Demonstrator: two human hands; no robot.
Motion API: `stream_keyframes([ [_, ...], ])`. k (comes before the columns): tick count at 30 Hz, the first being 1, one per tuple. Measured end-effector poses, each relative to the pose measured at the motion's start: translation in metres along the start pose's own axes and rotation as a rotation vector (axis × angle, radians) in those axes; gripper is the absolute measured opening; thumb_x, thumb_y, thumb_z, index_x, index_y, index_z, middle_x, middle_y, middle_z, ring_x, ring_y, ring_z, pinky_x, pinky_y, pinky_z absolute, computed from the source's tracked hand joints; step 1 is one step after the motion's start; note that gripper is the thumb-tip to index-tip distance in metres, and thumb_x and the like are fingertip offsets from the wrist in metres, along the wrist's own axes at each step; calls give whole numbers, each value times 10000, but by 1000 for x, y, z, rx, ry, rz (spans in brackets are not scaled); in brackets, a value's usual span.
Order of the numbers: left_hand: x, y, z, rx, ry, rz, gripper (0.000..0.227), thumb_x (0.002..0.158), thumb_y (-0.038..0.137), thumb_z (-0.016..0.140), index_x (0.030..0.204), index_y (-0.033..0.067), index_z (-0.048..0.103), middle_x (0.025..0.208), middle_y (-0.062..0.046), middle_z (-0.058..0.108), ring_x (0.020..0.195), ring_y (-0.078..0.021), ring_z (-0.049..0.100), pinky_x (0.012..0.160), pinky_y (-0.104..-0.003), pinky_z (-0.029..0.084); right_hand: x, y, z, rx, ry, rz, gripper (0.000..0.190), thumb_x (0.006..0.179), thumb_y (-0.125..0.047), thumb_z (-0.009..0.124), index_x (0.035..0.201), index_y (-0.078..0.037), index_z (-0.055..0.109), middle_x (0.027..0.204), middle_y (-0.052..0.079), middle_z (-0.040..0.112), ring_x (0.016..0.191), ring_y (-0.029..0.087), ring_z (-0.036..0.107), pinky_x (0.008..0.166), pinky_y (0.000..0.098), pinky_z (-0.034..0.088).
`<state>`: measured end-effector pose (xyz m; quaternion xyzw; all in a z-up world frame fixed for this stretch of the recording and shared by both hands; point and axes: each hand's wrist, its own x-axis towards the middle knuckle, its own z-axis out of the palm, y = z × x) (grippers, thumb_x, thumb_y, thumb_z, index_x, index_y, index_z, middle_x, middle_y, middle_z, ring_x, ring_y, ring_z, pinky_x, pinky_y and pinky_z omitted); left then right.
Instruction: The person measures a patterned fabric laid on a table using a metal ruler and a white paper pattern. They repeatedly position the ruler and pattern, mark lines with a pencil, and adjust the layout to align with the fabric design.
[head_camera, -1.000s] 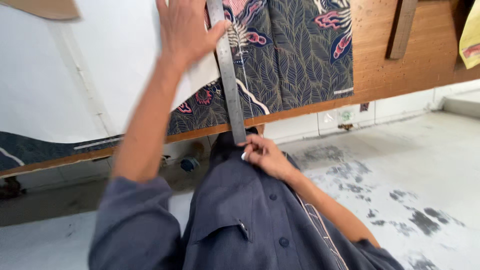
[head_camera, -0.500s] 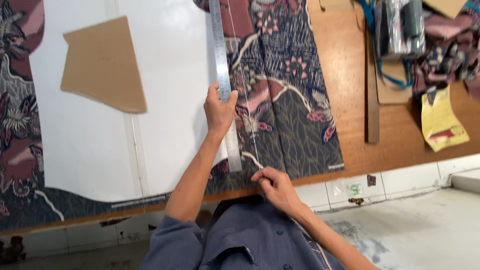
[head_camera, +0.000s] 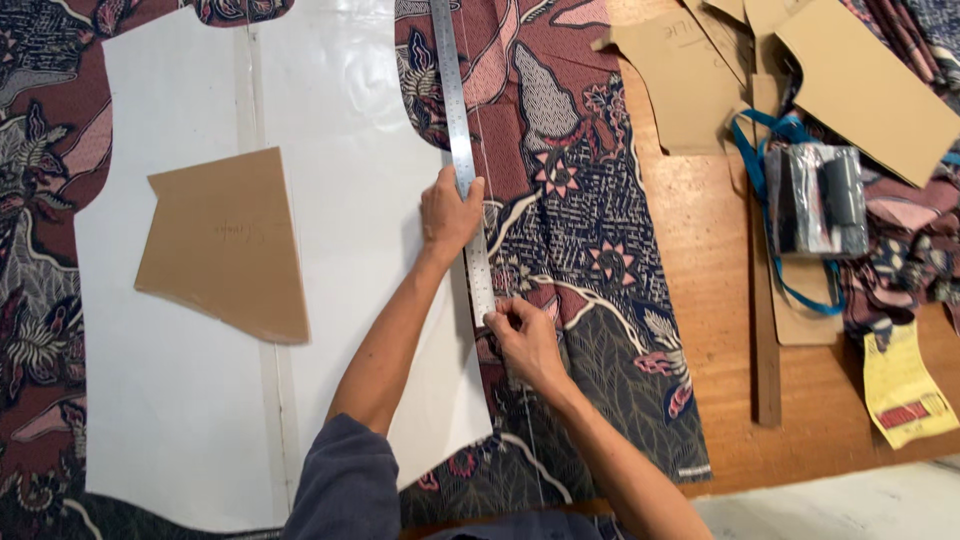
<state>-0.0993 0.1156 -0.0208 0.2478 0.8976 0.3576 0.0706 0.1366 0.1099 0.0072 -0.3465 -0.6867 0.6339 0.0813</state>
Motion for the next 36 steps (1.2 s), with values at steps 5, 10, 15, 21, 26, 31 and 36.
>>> stream_keyframes([
  [5, 71, 0, -34, 313, 13, 226, 519, 967, 322, 633, 1411, 61, 576, 1423, -155, 554, 1351, -322, 500, 1108, -514, 416, 8, -7, -3, -173, -13, 107, 222, 920, -202, 669, 947, 6, 740, 652, 79, 677, 553, 126, 541, 517, 333, 440],
  [10, 126, -15, -28, 477, -60, 504, 602, 916, 366, 651, 1431, 64, 568, 1570, -119, 425, 1491, -335, 250, 1121, -730, 141, 11, -10, 0, -344, 86, -171, 206, 884, -169, 710, 910, 33, 739, 812, 170, 724, 664, 266, 677, 617, 391, 535],
  [15, 146, -33, -11, 494, -84, 541, 617, 922, 399, 641, 1442, 75, 563, 1586, -83, 428, 1508, -305, 249, 1136, -755, 108, 24, -13, 0, -436, 39, -109, 210, 899, -172, 684, 935, 31, 725, 900, 175, 733, 706, 302, 711, 665, 417, 557],
  [21, 155, -31, -12, 420, -21, 582, 634, 890, 377, 645, 1430, 51, 584, 1573, -109, 466, 1490, -330, 279, 1132, -744, 114, 36, -17, 4, -489, 35, -69, 219, 900, -186, 688, 899, 29, 728, 885, 175, 727, 705, 313, 702, 652, 429, 550],
  [26, 143, -30, -20, 468, 14, 593, 573, 841, 358, 678, 1305, 23, 652, 1478, -120, 538, 1483, -327, 333, 1149, -756, 111, 28, -16, 6, -417, -46, -49, 209, 903, -173, 680, 879, 33, 712, 856, 168, 720, 666, 290, 710, 628, 401, 564],
  [31, 136, -36, -19, 418, 22, 620, 568, 813, 357, 698, 1268, 18, 667, 1450, -141, 553, 1454, -329, 376, 1147, -750, 136, 20, -9, 2, -439, -20, -70, 200, 893, -162, 684, 859, 33, 714, 828, 165, 718, 643, 301, 697, 612, 416, 552],
  [36, 133, -34, -16, 399, 30, 625, 559, 781, 351, 708, 1240, 32, 684, 1426, -146, 556, 1435, -335, 387, 1126, -756, 128, 16, -13, -1, -514, -70, 18, 221, 908, -209, 677, 905, 9, 713, 866, 143, 706, 620, 279, 701, 567, 408, 561],
])
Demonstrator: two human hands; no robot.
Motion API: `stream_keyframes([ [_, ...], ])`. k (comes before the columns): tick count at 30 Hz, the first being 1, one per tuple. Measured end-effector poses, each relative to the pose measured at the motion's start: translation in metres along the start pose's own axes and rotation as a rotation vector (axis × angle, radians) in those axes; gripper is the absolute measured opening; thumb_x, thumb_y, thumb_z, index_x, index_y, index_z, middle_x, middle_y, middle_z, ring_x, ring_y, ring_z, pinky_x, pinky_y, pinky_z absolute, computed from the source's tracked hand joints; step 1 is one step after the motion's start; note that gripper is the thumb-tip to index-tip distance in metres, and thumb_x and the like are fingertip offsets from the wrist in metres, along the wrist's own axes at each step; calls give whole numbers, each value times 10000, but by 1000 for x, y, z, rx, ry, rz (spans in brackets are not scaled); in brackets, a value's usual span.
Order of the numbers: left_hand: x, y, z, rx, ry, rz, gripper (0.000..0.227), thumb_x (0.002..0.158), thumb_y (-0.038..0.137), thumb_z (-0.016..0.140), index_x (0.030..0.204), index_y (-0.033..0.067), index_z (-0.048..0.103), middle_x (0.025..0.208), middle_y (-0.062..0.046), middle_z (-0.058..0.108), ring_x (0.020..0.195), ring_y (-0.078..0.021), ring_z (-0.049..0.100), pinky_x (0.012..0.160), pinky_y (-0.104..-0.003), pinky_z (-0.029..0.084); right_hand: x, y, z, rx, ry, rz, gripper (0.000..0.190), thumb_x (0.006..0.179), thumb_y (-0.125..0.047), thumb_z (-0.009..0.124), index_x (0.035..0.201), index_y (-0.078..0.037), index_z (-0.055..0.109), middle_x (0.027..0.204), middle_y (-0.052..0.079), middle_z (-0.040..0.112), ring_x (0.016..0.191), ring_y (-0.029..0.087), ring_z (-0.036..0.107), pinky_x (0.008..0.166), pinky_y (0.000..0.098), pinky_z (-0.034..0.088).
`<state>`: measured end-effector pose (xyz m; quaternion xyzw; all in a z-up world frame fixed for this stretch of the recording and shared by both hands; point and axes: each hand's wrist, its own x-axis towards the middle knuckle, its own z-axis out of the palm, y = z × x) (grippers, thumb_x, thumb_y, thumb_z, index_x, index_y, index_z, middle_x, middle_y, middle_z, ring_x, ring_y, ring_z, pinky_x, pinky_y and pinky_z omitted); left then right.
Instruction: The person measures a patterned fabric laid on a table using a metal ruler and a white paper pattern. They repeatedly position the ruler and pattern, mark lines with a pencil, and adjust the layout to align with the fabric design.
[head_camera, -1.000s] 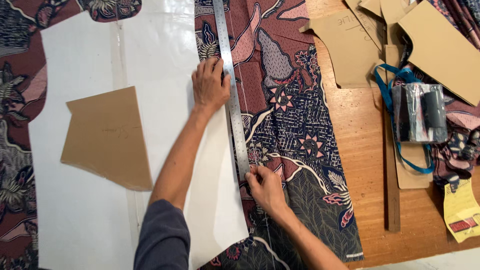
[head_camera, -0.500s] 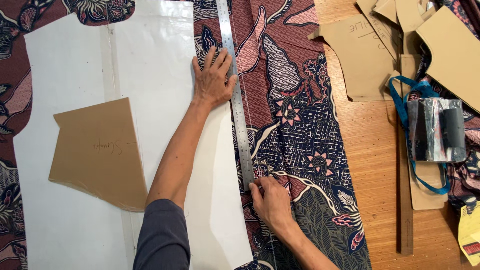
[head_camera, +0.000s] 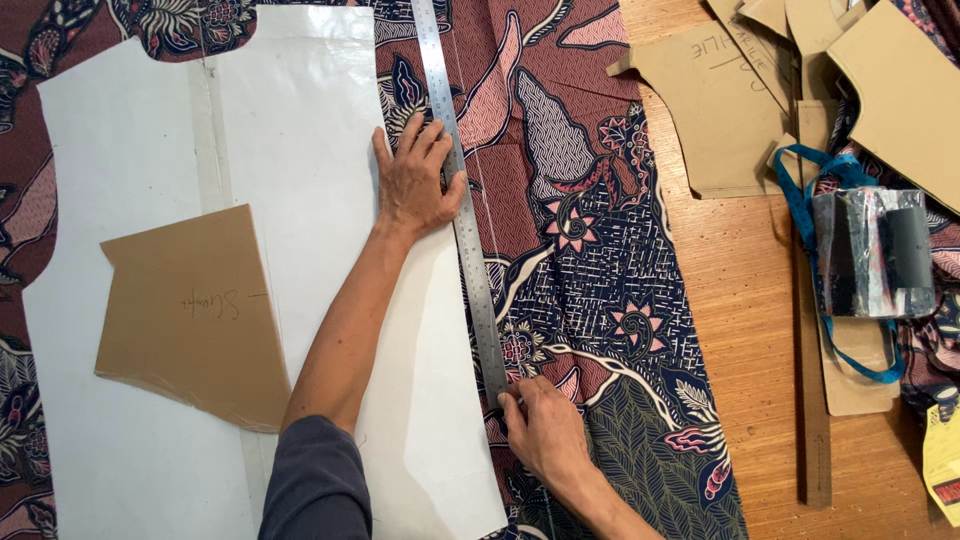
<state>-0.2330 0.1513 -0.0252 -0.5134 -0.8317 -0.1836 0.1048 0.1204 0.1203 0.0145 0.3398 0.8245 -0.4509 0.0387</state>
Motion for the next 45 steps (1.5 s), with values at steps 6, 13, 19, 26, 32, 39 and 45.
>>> stream_keyframes([
  [6, -18, 11, -5, 1, -12, 28, 561, 805, 370, 716, 1240, 18, 683, 1407, -146, 566, 1419, -336, 411, 1159, -733, 126, -19, 4, 3, -94, -25, 13, 241, 907, -256, 676, 949, -26, 734, 834, 126, 701, 611, 292, 696, 572, 421, 553],
  [13, -21, 18, -1, 4, 2, 56, 580, 836, 394, 719, 1290, 37, 673, 1447, -141, 558, 1431, -336, 391, 1142, -728, 143, -21, 12, -1, -92, 24, 8, 241, 907, -245, 674, 917, -12, 734, 866, 135, 720, 621, 295, 701, 585, 419, 554],
  [19, -16, 20, 3, 22, -16, 1, 616, 873, 404, 702, 1381, 65, 628, 1523, -130, 507, 1453, -338, 360, 1128, -743, 145, -17, 16, 0, -50, 60, 6, 247, 901, -248, 688, 876, -9, 742, 857, 162, 728, 655, 319, 707, 625, 444, 557],
  [26, -79, 57, -41, -100, 116, -39, 558, 929, 295, 704, 1427, 63, 606, 1544, -169, 483, 1479, -351, 363, 1163, -688, 196, -20, 23, 5, -85, 204, -95, 273, 868, -269, 740, 824, 0, 746, 853, 211, 728, 731, 375, 705, 684, 457, 553],
  [32, -247, 120, -144, -208, 312, -162, 346, 918, 90, 682, 1262, 58, 685, 1396, -156, 628, 1381, -360, 521, 1157, -536, 363, -56, 34, 10, 70, 364, -418, 145, 906, -112, 653, 947, 2, 733, 878, 186, 727, 755, 348, 723, 682, 416, 572],
  [39, -496, 199, -223, -291, 647, -616, 199, 996, 66, 613, 1173, 40, 701, 1202, -117, 722, 1103, -300, 716, 936, -392, 589, -136, 3, 69, 334, -41, -424, 227, 984, -41, 618, 1190, 14, 696, 796, 91, 719, 732, 130, 678, 641, 274, 528],
  [45, -668, 197, -222, -198, 714, -1155, 219, 1009, 96, 569, 1154, 27, 717, 1211, -135, 720, 969, -273, 727, 792, -375, 602, -183, -66, 166, 315, -442, -553, 147, 1011, -78, 584, 1092, 19, 661, 865, 60, 731, 751, 94, 677, 556, 247, 491],
])
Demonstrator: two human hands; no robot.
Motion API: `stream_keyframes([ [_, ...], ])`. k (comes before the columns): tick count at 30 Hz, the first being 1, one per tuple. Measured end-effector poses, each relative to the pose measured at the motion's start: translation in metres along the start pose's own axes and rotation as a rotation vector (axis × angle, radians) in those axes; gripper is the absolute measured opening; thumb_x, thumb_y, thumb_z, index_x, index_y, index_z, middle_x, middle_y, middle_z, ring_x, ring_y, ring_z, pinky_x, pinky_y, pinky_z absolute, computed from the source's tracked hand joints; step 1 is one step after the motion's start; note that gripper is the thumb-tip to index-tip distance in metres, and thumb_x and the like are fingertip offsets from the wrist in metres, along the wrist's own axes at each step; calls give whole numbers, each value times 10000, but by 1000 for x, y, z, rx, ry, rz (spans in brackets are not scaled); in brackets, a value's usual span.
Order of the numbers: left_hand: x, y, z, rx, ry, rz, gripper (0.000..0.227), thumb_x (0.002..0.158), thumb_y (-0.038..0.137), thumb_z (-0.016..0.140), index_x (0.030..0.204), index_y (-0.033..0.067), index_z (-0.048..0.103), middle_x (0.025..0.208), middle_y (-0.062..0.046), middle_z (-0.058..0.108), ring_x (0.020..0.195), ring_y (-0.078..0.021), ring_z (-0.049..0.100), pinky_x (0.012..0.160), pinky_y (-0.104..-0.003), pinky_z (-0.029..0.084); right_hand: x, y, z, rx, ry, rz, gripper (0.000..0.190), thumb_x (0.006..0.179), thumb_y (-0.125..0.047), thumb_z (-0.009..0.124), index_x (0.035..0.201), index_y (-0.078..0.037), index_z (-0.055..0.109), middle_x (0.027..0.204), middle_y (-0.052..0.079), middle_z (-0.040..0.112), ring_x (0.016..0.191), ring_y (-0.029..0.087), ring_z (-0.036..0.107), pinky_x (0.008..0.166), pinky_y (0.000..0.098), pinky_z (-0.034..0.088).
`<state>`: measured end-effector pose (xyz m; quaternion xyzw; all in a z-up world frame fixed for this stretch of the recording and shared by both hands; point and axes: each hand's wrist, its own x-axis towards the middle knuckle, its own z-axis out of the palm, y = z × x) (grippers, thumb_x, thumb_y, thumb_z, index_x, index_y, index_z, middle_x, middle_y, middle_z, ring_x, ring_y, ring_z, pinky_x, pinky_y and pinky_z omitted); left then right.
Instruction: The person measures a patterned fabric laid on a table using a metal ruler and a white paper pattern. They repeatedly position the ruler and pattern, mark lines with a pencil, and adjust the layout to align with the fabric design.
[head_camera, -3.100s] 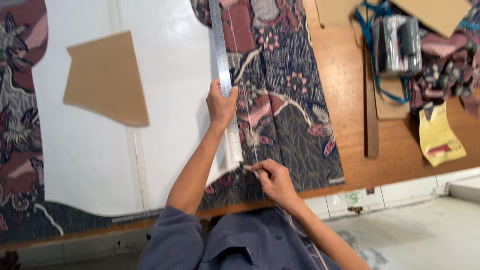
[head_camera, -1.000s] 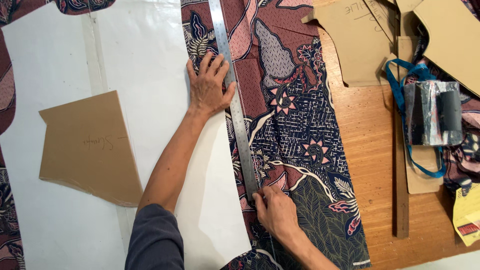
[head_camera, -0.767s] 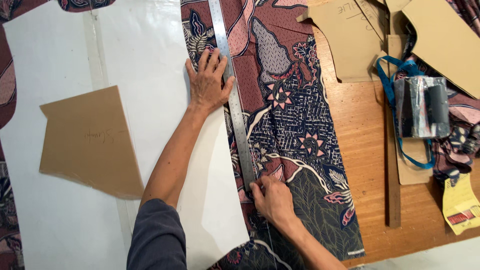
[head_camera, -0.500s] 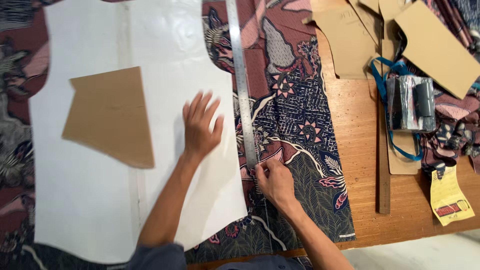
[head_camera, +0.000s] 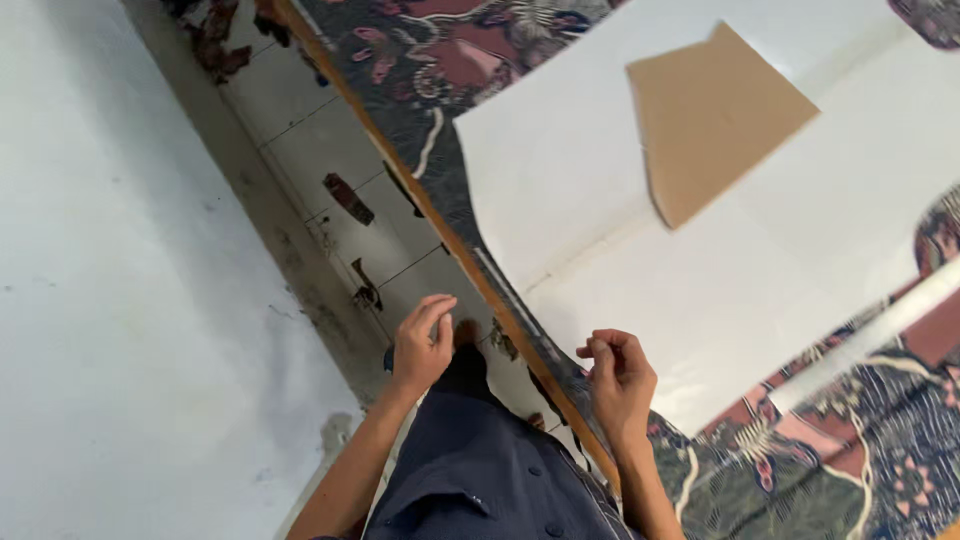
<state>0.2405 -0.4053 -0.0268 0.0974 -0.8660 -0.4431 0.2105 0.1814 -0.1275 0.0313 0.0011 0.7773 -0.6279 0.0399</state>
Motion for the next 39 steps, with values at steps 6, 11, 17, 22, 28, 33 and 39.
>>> stream_keyframes([
  [6, 22, -151, -88, 146, 304, -123, 216, 1026, 108, 572, 1163, 29, 719, 1192, -142, 722, 1085, -314, 702, 900, -401, 584, 81, -51, 160, -107, -275, -162, 149, 1017, -89, 571, 1052, 9, 678, 825, 83, 717, 699, 107, 653, 593, 244, 517],
  [11, 87, -262, -171, 112, 267, -539, 284, 1018, 179, 571, 1231, 53, 709, 1146, -130, 740, 971, -286, 722, 888, -405, 572, 155, -80, 295, -295, -359, 51, 205, 1050, -104, 546, 1129, 12, 696, 823, 103, 710, 650, 171, 639, 529, 306, 490],
  [17, 181, -361, -270, 34, 389, -599, 344, 1032, 261, 577, 1278, 45, 682, 1202, -151, 708, 1036, -263, 682, 879, -395, 556, 232, -129, 441, -214, -374, -163, 248, 991, -64, 599, 1216, 17, 666, 835, 63, 706, 718, 127, 674, 642, 279, 536],
  [22, 254, -474, -308, 7, 410, -711, 372, 1011, 334, 585, 1241, 71, 713, 1162, -141, 739, 1052, -251, 702, 900, -385, 565, 308, -148, 566, -309, -471, -127, 169, 953, -69, 638, 1095, -3, 703, 769, 74, 719, 672, 131, 705, 624, 296, 550],
  [28, 412, -596, -355, 111, 152, -798, 378, 1033, 301, 617, 1287, 28, 676, 1260, -191, 667, 1145, -334, 613, 941, -439, 464, 444, -200, 759, -210, -461, -114, 137, 943, -100, 624, 1038, -20, 682, 759, 75, 728, 670, 139, 716, 605, 303, 561],
  [33, 525, -665, -421, -225, 21, -1092, 403, 1049, 222, 600, 1265, -95, 724, 1133, -368, 713, 1034, -553, 653, 877, -589, 543, 550, -266, 933, -209, -471, -436, 132, 947, -86, 625, 1038, -2, 671, 879, 166, 705, 740, 259, 665, 661, 378, 530],
  [39, 681, -767, -484, -147, 118, -1348, 408, 1019, 179, 521, 1351, -25, 639, 1260, -194, 691, 1088, -297, 660, 938, -388, 512, 691, -302, 1123, -118, -453, -222, 154, 966, -69, 586, 1075, -28, 686, 835, 187, 716, 712, 309, 673, 659, 389, 527],
])
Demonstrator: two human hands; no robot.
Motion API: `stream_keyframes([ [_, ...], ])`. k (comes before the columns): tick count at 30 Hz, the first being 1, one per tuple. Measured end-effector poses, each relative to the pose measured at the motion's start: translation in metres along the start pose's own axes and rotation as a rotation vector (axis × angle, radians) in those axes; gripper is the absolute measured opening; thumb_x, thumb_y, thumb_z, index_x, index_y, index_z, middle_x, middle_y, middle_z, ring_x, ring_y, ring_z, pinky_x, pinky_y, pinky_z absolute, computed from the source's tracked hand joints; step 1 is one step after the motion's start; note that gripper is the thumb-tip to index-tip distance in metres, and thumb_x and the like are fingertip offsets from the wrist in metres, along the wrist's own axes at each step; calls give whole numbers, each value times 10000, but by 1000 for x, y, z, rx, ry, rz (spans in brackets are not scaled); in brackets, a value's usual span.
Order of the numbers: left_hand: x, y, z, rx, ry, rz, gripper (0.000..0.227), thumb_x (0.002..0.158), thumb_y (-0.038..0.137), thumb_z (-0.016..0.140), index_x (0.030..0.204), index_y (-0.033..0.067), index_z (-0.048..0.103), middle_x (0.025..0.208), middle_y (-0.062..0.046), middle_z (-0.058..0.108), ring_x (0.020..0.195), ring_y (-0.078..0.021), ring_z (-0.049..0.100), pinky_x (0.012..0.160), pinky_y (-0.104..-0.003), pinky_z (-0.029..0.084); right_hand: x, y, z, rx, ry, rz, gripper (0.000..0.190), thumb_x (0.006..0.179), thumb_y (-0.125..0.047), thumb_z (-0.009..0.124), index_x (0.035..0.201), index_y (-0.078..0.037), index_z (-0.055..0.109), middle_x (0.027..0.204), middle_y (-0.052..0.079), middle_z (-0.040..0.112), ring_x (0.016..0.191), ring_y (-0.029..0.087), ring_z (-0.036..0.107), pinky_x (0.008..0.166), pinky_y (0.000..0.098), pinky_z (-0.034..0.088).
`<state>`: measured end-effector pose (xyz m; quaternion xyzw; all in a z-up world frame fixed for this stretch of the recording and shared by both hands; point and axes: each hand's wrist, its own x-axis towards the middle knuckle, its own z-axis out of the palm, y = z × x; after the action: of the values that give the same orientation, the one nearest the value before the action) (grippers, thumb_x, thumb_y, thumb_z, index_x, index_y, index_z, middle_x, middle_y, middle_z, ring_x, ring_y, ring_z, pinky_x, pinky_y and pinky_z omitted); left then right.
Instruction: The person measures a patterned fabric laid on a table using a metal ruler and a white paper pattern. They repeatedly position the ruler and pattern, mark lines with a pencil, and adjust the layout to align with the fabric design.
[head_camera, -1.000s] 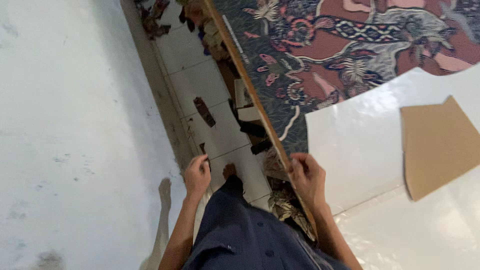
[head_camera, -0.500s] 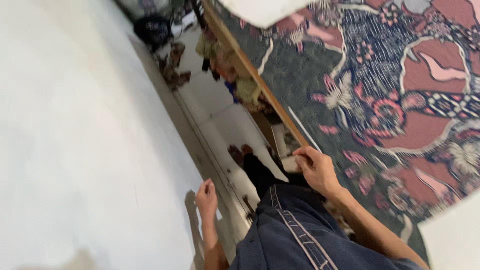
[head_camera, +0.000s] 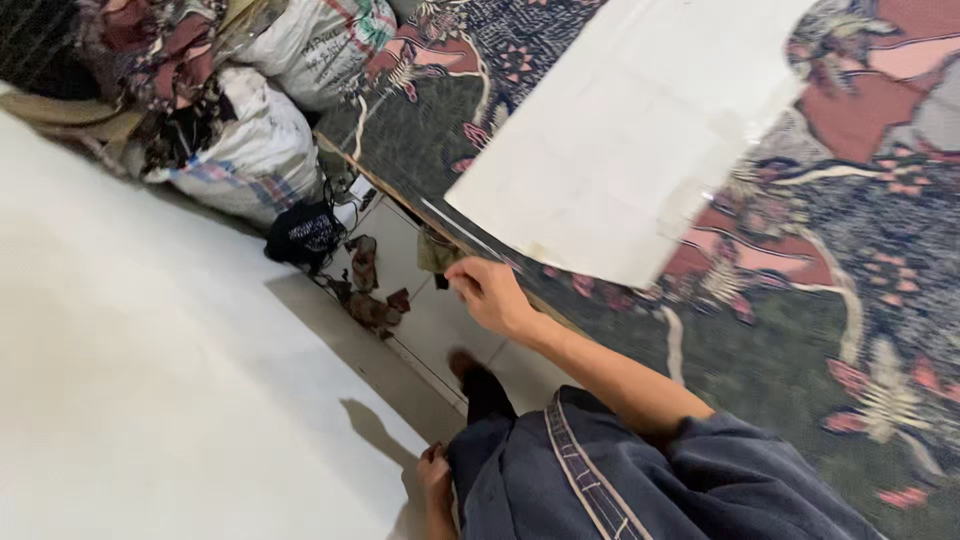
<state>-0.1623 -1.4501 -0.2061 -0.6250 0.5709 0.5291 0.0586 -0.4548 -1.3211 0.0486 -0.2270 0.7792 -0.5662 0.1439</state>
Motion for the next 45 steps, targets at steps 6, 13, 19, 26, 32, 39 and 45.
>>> stream_keyframes([
  [6, 167, 156, -70, 303, -167, 427, 412, 1040, 207, 484, 1349, -6, 652, 1253, -161, 692, 1052, -238, 645, 936, -344, 481, 199, 24, 76, -590, 464, -481, 148, 905, -7, 592, 1050, -27, 617, 1222, 231, 671, 1225, 436, 606, 941, 479, 407],
  [13, 348, 391, -138, 140, -98, 674, 308, 1043, 222, 576, 1210, -12, 685, 1016, -86, 740, 893, -183, 669, 810, -303, 522, 264, -2, 101, -613, 150, -34, 176, 799, -57, 667, 971, -84, 695, 940, 145, 707, 970, 361, 683, 878, 481, 534],
  [19, 437, 491, -130, 37, -267, 617, 336, 1022, 263, 598, 1258, 36, 673, 1032, -74, 743, 906, -133, 698, 725, -265, 541, 367, -6, 73, -360, 804, 240, 52, 1040, -38, 658, 1078, -27, 691, 807, 149, 670, 641, 241, 591, 605, 333, 466],
  [26, 497, 593, -137, 260, -340, 177, 293, 1004, 267, 583, 1185, 55, 671, 998, -31, 722, 864, -172, 686, 631, -300, 496, 513, 36, 34, -641, 1113, 22, 113, 1043, 21, 645, 1153, -3, 654, 1044, 164, 680, 958, 342, 641, 847, 422, 501],
  [32, 500, 721, -74, 738, -427, 288, 307, 994, 323, 578, 1068, 42, 681, 868, -63, 700, 768, -212, 674, 618, -345, 502, 546, 39, 12, -1032, 1214, 276, 201, 867, -3, 624, 1063, -49, 619, 1080, 152, 624, 1083, 374, 568, 967, 484, 420],
  [39, 536, 857, -17, 1011, -395, 481, 382, 983, 387, 573, 930, 28, 693, 716, -100, 674, 655, -260, 659, 604, -396, 509, 540, 50, 19, -945, 1188, 372, 191, 887, -8, 640, 1070, -63, 631, 1093, 99, 646, 1105, 309, 598, 967, 442, 437],
  [45, 559, 1023, 155, 1123, -702, 1236, 495, 1015, 418, 524, 800, 1, 684, 644, -160, 670, 606, -276, 645, 620, -449, 489, 547, 43, 19, -967, 1158, 467, 224, 868, 14, 649, 1072, -72, 621, 1089, 102, 644, 1097, 312, 612, 971, 434, 451],
])
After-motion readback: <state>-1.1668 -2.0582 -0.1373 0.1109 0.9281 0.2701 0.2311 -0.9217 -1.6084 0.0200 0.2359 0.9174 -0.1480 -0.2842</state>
